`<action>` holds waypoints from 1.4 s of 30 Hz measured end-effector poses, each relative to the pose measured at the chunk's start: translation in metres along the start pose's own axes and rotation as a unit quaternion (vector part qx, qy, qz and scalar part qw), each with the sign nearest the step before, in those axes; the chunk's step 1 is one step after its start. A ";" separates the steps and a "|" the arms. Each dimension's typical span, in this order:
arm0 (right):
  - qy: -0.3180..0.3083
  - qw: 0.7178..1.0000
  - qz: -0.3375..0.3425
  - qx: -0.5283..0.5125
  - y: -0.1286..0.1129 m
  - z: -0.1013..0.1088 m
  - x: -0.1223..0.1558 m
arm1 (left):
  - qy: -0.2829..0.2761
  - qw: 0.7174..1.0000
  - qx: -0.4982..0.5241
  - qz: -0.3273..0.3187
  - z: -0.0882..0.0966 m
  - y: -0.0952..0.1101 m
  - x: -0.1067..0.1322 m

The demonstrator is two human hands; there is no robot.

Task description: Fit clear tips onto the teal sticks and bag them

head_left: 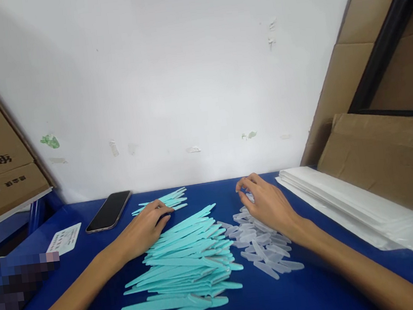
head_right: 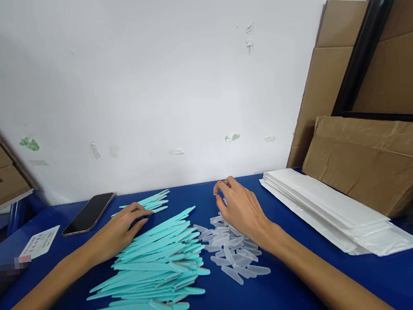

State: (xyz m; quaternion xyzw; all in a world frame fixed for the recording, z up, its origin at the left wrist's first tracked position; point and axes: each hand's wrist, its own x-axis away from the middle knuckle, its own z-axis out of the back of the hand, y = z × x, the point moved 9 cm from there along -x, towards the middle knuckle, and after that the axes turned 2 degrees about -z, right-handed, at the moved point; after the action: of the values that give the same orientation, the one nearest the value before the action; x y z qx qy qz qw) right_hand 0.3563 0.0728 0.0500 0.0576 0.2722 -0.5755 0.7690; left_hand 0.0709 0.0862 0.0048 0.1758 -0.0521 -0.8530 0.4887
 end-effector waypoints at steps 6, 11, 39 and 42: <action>-0.008 0.999 0.000 0.034 0.003 -0.001 -0.002 | -0.022 0.999 0.046 0.001 0.004 0.012 -0.003; -0.064 0.990 -0.009 0.127 0.019 -0.015 -0.006 | -0.031 0.996 0.082 0.019 -0.001 0.020 -0.005; -0.122 0.985 -0.022 0.122 0.040 -0.034 -0.009 | -0.034 0.991 0.097 0.090 -0.007 0.008 -0.005; -0.113 0.986 -0.018 0.119 0.037 -0.032 -0.009 | -0.033 0.991 0.092 0.092 -0.008 0.008 -0.005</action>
State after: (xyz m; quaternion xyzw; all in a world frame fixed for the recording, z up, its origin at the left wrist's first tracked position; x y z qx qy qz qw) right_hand 0.3774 0.1058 0.0195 0.0780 0.1142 -0.6200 0.7723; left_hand 0.0823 0.0872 0.0008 0.1864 -0.1623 -0.8014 0.5447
